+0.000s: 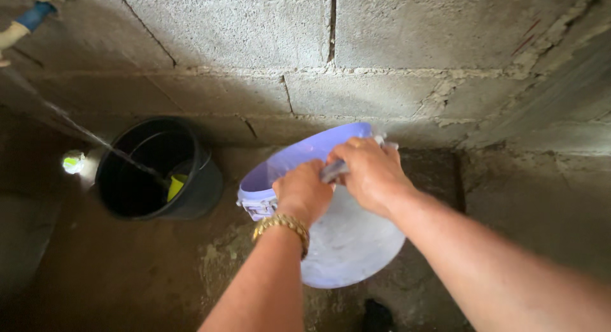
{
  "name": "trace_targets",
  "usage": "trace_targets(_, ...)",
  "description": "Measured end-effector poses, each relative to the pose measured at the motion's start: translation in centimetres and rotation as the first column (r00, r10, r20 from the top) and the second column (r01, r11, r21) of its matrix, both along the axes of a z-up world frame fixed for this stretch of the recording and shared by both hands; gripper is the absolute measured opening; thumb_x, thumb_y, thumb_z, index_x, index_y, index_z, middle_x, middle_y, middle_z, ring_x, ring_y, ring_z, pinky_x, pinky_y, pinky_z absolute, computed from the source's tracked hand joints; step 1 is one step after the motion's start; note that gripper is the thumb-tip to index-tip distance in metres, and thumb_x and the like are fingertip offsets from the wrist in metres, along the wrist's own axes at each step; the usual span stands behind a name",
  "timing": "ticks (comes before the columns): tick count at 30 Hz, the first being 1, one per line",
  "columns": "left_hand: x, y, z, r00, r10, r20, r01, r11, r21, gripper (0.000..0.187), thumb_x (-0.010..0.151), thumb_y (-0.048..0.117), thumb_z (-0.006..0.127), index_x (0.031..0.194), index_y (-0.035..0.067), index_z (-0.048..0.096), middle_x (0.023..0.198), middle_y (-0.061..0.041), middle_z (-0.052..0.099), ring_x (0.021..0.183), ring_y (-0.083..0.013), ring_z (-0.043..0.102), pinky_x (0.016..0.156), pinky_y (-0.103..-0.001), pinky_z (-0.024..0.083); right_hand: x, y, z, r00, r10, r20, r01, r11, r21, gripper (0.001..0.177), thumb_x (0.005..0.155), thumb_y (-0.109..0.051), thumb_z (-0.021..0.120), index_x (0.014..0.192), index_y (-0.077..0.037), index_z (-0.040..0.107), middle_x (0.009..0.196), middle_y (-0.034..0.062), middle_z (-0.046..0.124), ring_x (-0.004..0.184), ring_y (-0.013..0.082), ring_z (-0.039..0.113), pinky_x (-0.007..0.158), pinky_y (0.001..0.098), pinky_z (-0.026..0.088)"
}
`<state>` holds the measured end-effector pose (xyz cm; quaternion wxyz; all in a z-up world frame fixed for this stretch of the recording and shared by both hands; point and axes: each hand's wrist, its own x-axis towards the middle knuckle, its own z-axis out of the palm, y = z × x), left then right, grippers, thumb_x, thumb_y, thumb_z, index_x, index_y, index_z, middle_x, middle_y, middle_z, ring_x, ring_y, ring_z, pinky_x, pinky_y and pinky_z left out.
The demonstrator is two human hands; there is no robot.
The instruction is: The person uses a green scoop to transfer water from a black bucket into a purple bucket, then refills the black bucket from a wall tap. They rinse their hands and place the purple bucket on the floor.
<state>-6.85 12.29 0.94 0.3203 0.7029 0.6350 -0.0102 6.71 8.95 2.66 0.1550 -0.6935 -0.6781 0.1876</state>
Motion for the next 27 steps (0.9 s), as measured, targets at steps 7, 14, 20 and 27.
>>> trace_targets(7,-0.5,-2.4,-0.3,0.995,-0.081,-0.062,0.084,0.996,0.037,0.025,0.091,0.027,0.067,0.116,0.022,0.07,0.111,-0.008,0.074,0.116,-0.0291,0.064,0.103,-0.047,0.038,-0.7,-2.3,0.4,1.0,-0.019,0.01,0.02,0.99,-0.138,0.03,0.081,-0.022,0.079,0.11,-0.02,0.071,0.115,0.0026,0.066,0.124,0.0242,0.053,0.107,0.0501,0.035)
trace_targets(14,-2.3,-3.3,-0.3,0.999,0.032,0.02,-0.028,0.983,-0.18,0.034,0.095,0.031,0.065,0.128,0.023,0.063,0.124,-0.009,0.071,0.124,-0.0294,0.062,0.107,-0.049,0.039,-2.4,-2.4,-0.2,0.996,0.069,0.057,-0.058,0.983,-0.172,0.034,0.082,-0.021,0.077,0.115,-0.022,0.07,0.118,0.0018,0.065,0.126,0.0226,0.052,0.107,0.0516,0.032)
trace_targets(20,-6.9,-4.5,-2.0,0.957,0.265,0.12,-0.218,0.926,-0.308,0.056,0.09,0.03,0.067,0.144,0.035,0.054,0.136,-0.003,0.066,0.132,-0.0263,0.056,0.114,-0.044,0.039,-6.4,-1.8,-1.7,0.988,0.151,0.02,-0.146,0.976,-0.16,0.032,0.085,-0.009,0.065,0.115,-0.02,0.068,0.117,0.0022,0.068,0.122,0.025,0.059,0.104,0.0505,0.037)
trace_targets(27,-14.3,-4.5,-4.0,0.867,0.459,0.193,-0.413,0.88,-0.236,0.06,0.083,0.02,0.066,0.142,0.03,0.06,0.135,-0.006,0.068,0.127,-0.0256,0.063,0.108,-0.035,0.049,-13.3,0.7,-0.3,0.993,0.113,-0.042,-0.118,0.979,-0.167,0.037,0.087,-0.01,0.061,0.122,-0.023,0.067,0.123,0.0058,0.065,0.119,0.0264,0.06,0.104,0.0503,0.039)
